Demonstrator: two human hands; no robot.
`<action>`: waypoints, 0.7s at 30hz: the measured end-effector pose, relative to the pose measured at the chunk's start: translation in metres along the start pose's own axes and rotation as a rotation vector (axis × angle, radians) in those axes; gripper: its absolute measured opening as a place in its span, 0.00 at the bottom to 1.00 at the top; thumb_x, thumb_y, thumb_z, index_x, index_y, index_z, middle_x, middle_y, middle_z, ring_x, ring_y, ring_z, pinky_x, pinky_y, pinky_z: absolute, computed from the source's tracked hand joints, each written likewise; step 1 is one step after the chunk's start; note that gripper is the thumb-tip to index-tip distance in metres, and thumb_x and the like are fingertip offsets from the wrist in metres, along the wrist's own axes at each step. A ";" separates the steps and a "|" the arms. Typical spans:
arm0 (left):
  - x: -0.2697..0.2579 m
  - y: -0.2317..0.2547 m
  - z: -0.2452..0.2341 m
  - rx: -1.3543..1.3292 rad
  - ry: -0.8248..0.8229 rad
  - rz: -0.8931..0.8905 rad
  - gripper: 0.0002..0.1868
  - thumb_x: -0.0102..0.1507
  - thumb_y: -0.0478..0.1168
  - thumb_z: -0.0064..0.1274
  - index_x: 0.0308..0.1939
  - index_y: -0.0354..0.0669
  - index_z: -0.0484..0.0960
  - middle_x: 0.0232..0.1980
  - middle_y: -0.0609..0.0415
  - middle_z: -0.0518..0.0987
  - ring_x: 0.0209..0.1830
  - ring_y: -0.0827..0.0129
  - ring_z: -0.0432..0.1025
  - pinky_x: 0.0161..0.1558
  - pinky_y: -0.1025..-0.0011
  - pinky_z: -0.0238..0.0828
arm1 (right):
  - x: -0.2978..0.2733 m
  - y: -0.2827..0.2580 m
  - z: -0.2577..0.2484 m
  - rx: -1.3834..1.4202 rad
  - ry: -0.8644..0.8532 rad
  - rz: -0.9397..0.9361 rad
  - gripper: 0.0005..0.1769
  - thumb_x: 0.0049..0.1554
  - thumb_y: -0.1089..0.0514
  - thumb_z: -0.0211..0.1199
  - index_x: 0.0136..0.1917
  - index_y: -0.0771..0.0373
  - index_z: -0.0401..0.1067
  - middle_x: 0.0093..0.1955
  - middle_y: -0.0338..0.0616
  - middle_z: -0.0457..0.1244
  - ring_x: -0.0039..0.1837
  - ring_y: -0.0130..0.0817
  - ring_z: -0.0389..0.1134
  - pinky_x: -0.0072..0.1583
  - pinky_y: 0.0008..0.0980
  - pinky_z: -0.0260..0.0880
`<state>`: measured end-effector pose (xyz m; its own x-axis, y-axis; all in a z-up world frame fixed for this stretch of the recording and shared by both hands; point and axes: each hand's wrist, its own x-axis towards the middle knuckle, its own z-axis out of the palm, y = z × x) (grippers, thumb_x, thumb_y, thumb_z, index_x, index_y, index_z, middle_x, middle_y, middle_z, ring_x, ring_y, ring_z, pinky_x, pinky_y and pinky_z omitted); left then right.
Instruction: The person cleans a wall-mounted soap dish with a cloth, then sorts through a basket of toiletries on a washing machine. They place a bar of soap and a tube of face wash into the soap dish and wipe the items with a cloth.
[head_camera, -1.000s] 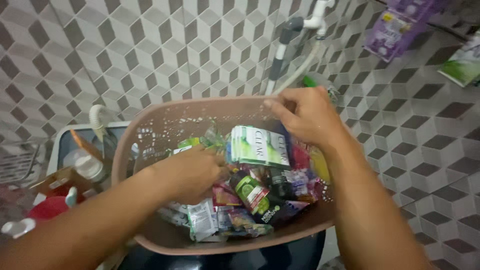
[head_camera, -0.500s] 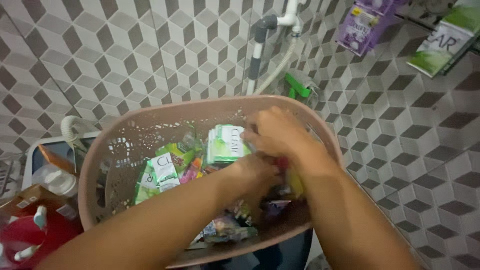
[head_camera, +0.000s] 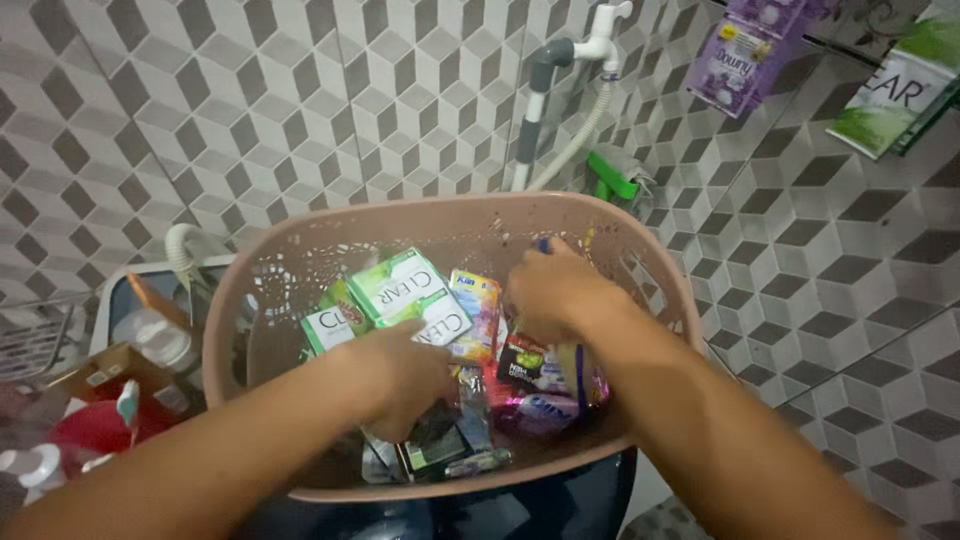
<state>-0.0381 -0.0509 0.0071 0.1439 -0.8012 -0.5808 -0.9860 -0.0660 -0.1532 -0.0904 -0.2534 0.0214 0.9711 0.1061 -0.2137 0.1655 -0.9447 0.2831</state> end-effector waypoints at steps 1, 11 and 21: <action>-0.007 -0.001 -0.001 -0.074 -0.028 -0.028 0.30 0.51 0.47 0.62 0.59 0.54 0.82 0.55 0.49 0.82 0.61 0.58 0.74 0.71 0.51 0.53 | 0.003 -0.002 0.002 0.022 -0.102 0.008 0.13 0.48 0.55 0.67 0.48 0.55 0.82 0.55 0.49 0.71 0.65 0.46 0.67 0.71 0.56 0.52; -0.024 0.004 -0.012 -0.432 -0.086 -0.281 0.37 0.62 0.72 0.38 0.67 0.60 0.76 0.73 0.51 0.70 0.75 0.56 0.62 0.80 0.47 0.32 | 0.012 -0.032 -0.003 -0.118 -0.433 -0.033 0.27 0.44 0.50 0.71 0.59 0.40 0.79 0.68 0.43 0.61 0.76 0.45 0.55 0.74 0.62 0.45; 0.003 0.005 0.006 -0.398 -0.029 -0.262 0.34 0.63 0.64 0.39 0.69 0.56 0.76 0.72 0.50 0.71 0.76 0.57 0.62 0.79 0.46 0.34 | 0.012 -0.025 -0.006 -0.072 -0.343 0.122 0.30 0.45 0.49 0.72 0.62 0.46 0.76 0.65 0.47 0.64 0.70 0.46 0.62 0.69 0.55 0.55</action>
<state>-0.0423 -0.0502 -0.0007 0.3888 -0.7105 -0.5866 -0.8709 -0.4911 0.0176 -0.0824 -0.2265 0.0170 0.8723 -0.1274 -0.4720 0.0761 -0.9183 0.3885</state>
